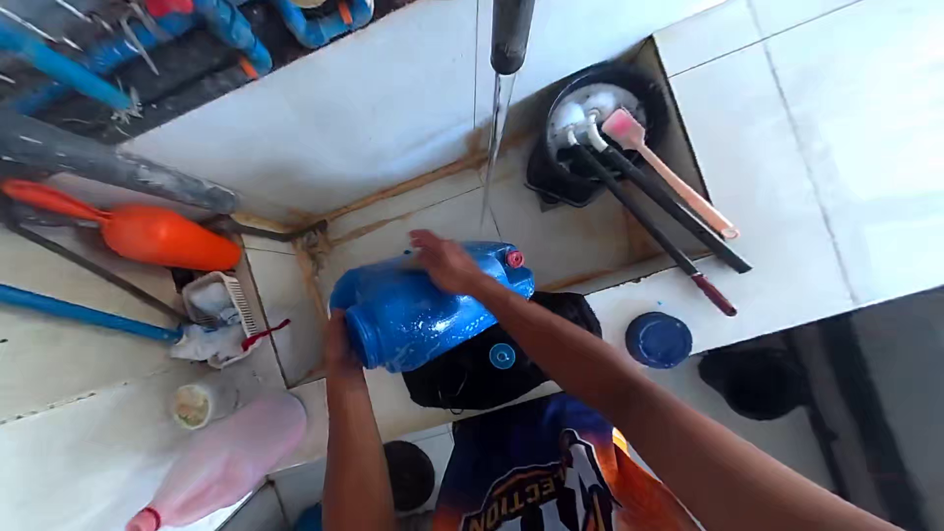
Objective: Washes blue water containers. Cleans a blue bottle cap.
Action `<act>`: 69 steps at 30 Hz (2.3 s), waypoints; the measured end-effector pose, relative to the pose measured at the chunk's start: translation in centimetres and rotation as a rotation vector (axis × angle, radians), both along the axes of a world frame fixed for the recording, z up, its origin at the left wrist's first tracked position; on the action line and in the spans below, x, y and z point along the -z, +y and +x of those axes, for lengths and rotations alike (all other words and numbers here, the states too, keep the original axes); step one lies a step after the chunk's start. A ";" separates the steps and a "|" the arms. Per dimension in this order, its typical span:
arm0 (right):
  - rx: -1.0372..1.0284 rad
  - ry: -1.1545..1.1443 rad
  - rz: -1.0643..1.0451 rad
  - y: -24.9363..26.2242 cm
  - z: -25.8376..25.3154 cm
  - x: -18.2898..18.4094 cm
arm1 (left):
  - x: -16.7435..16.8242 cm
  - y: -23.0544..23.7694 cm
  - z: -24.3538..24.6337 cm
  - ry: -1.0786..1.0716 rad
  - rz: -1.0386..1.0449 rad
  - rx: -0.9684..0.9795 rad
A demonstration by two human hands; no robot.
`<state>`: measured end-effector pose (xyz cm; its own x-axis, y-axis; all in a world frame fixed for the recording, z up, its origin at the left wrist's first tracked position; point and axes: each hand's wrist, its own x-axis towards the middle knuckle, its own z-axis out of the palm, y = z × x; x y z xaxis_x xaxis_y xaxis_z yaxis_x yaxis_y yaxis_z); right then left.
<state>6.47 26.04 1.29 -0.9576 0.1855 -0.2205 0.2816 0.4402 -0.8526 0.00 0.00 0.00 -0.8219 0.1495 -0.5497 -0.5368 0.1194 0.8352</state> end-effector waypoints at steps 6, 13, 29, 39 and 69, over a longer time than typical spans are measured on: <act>-0.134 0.273 0.172 -1.2 4.0 4.3 | 5.1 6.4 -0.7 0.168 -0.046 -0.006; 0.429 0.107 0.131 4.3 3.1 12.9 | 4.6 13.0 -4.0 0.147 -0.262 -0.038; 0.306 0.182 0.311 3.2 -5.8 10.2 | 6.2 12.7 -4.4 0.214 -0.479 0.104; 0.550 -0.134 0.180 9.5 3.2 17.1 | 4.9 13.7 -3.4 0.253 -0.524 0.160; 0.224 -0.311 -0.354 17.4 8.3 8.9 | 0.9 8.2 5.4 1.208 -0.468 0.589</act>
<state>14.75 43.43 -7.62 -0.7820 0.2410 -0.5748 0.5997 0.0396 -0.7992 5.37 8.17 -0.89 -0.6965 0.6319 0.3400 0.6901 0.4598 0.5589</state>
